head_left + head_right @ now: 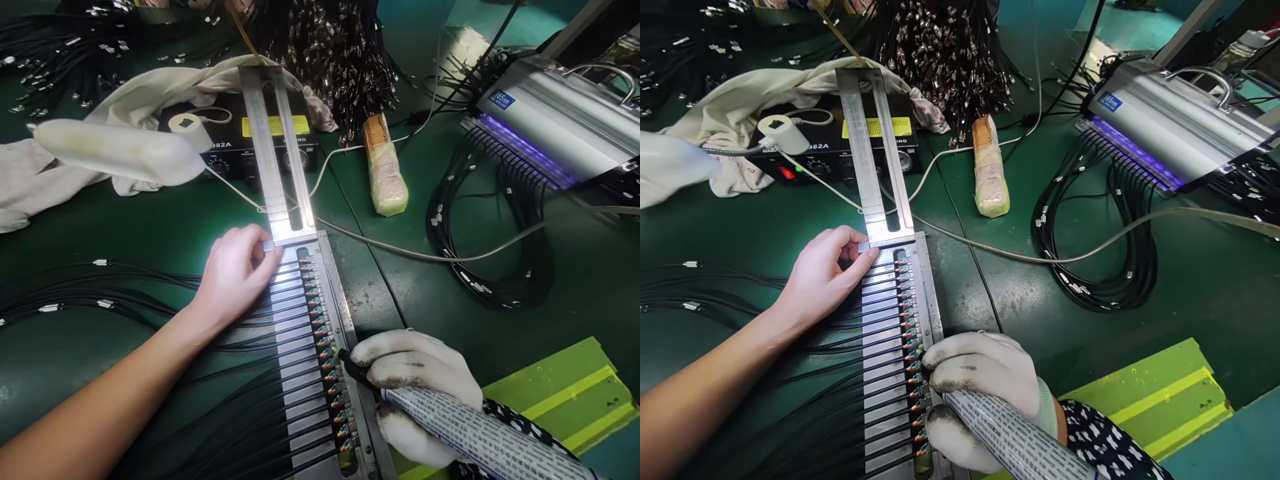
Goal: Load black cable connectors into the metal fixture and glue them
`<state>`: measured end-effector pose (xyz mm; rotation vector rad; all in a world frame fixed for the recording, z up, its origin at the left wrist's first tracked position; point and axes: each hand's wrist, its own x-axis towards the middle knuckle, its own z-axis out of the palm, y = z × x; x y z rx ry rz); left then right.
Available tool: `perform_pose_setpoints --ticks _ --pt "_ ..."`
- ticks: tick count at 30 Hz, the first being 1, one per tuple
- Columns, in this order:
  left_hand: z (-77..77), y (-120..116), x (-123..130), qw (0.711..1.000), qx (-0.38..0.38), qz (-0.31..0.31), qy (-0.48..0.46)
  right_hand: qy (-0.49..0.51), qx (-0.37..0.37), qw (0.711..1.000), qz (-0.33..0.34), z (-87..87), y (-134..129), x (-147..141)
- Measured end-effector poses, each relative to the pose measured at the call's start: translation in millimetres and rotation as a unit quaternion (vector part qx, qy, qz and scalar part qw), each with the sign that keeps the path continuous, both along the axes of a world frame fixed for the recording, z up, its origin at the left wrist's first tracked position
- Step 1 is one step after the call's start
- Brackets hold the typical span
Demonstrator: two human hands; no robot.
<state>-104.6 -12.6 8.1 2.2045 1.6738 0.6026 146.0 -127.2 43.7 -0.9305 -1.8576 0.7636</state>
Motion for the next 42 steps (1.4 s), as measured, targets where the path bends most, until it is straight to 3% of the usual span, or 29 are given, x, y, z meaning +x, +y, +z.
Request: perform_pose_setpoints --ticks 42 --pt "0.1 -0.5 -0.5 1.0 0.004 0.0 -0.005 0.016 -0.016 1.0 0.003 -2.6 4.6 1.3"
